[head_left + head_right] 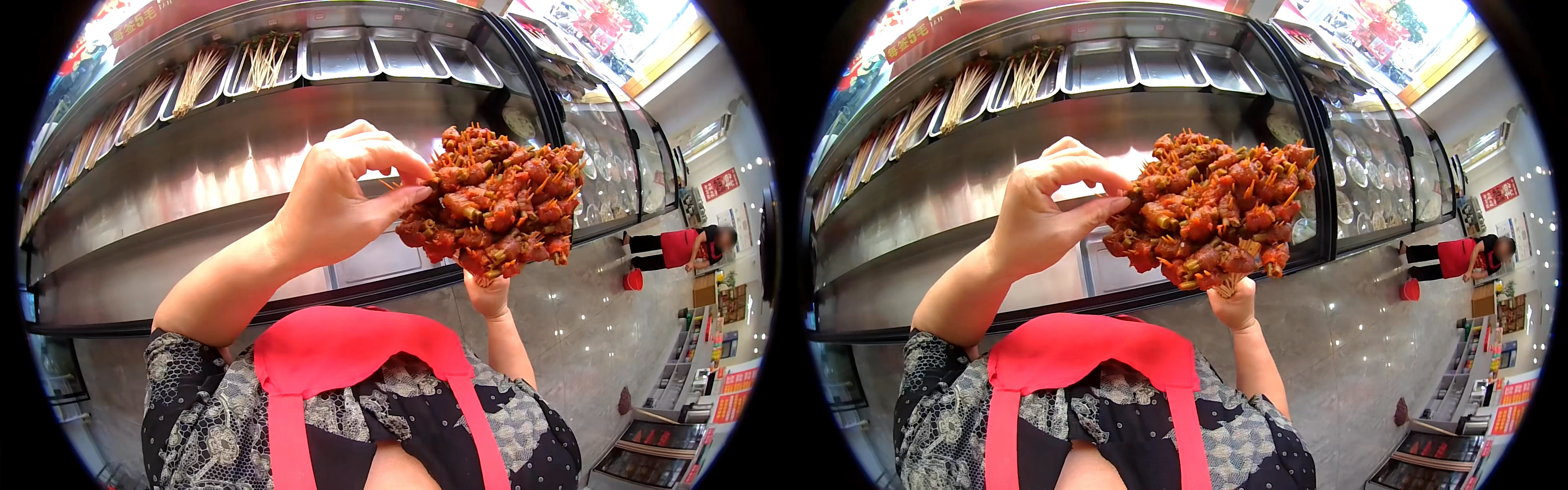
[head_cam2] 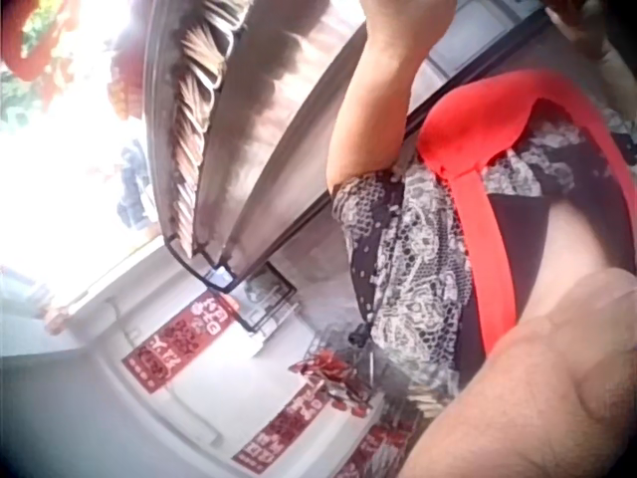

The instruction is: The person walks to a table, picks up a large bundle of meat skewers, and organizes them by moving individual skewers between trays and the bundle.

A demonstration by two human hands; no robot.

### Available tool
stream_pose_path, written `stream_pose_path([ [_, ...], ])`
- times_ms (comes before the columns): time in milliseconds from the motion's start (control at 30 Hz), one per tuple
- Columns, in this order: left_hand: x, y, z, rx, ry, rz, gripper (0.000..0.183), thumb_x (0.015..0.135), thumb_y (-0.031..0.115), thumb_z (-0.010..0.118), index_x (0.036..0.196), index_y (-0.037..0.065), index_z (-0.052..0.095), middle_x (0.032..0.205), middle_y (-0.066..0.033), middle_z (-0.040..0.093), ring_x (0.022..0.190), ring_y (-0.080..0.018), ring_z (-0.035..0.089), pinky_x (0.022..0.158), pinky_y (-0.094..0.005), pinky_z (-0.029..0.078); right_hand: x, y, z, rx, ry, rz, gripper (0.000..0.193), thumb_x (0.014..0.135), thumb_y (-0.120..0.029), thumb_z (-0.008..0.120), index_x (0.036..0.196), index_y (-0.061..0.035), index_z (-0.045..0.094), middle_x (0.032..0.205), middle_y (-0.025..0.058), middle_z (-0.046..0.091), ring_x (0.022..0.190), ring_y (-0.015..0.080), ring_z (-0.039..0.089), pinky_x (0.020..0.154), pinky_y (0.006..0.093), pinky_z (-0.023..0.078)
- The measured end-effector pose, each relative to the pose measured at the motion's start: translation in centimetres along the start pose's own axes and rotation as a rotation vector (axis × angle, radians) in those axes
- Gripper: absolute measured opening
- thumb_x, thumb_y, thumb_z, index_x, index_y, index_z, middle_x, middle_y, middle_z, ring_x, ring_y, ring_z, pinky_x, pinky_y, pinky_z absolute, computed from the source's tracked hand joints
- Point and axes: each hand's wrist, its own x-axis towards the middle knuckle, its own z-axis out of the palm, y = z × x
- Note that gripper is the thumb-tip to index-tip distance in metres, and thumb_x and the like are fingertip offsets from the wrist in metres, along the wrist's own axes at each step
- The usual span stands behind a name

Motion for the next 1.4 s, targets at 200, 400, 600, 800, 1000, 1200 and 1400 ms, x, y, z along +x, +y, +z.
stream_pose_path([
  [200,-0.7,-0.5,-0.6,-0.04,-0.024,-0.046,0.014,0.07,-0.004,0.072,0.082,0.003,0.07,0.079,-0.0031,0.066,0.078,-0.0141,0.056,0.072,-0.0281,0.047,-0.8,-0.3,-0.4,0.002,-0.097,0.049,0.031,0.071,0.006,0.063,0.101,-0.0012,0.064,0.105,0.009,0.064,0.1,0.0228,0.06,0.093,0.033,0.041],
  [400,-0.5,-0.5,-0.6,0.134,-0.117,0.112,0.016,0.066,-0.003,0.073,0.079,0.006,0.07,0.078,-0.0026,0.065,0.078,-0.0171,0.056,0.077,-0.0311,0.043,-0.1,-0.8,-0.3,-0.052,-0.027,-0.03,0.026,0.072,0.005,0.061,0.097,0.0,0.064,0.09,0.0102,0.067,0.081,0.0218,0.066,0.074,0.0293,0.049],
  [600,-0.5,-1.0,-0.7,0.092,-0.09,0.076,0.017,0.068,-0.002,0.072,0.081,0.006,0.07,0.078,-0.0017,0.064,0.076,-0.0145,0.055,0.075,-0.0294,0.043,-0.4,-0.6,-0.2,-0.052,-0.055,-0.001,0.025,0.071,0.004,0.062,0.095,-0.0008,0.065,0.09,0.0111,0.066,0.082,0.0248,0.065,0.073,0.0307,0.049],
  [800,0.2,-1.1,-1.6,-0.048,-0.064,-0.014,0.015,0.071,-0.003,0.071,0.085,0.003,0.069,0.079,-0.0041,0.064,0.08,-0.0138,0.056,0.073,-0.0275,0.045,-1.1,0.9,1.0,0.059,-0.007,0.042,0.027,0.07,0.003,0.064,0.097,-0.0025,0.065,0.098,0.0108,0.066,0.094,0.0265,0.063,0.085,0.0355,0.046],
  [1000,0.7,-1.0,-1.3,-0.012,-0.094,-0.027,0.011,0.07,-0.003,0.072,0.079,0.003,0.069,0.078,-0.005,0.065,0.079,-0.0157,0.056,0.075,-0.0296,0.044,0.2,-0.6,0.3,-0.139,-0.115,-0.09,0.03,0.071,0.001,0.068,0.1,-0.0036,0.066,0.102,0.0103,0.066,0.095,0.0271,0.063,0.085,0.0337,0.048],
  [1200,0.5,-1.8,-1.5,0.176,-0.14,0.111,0.012,0.067,-0.004,0.072,0.075,0.004,0.069,0.078,-0.0043,0.065,0.075,-0.0176,0.055,0.08,-0.0321,0.041,0.0,-0.1,0.3,-0.033,-0.179,0.031,0.028,0.071,0.001,0.068,0.099,-0.0034,0.067,0.1,0.0112,0.067,0.093,0.0269,0.064,0.081,0.0327,0.049],
  [1400,0.6,-2.1,-1.9,0.075,-0.069,0.093,0.017,0.066,-0.005,0.072,0.078,0.005,0.068,0.08,-0.0036,0.065,0.077,-0.0157,0.054,0.08,-0.0311,0.04,1.0,-0.4,0.9,-0.128,-0.098,-0.093,0.024,0.071,0.0,0.067,0.095,-0.0034,0.067,0.089,0.0102,0.068,0.08,0.0266,0.067,0.07,0.0316,0.051],
])
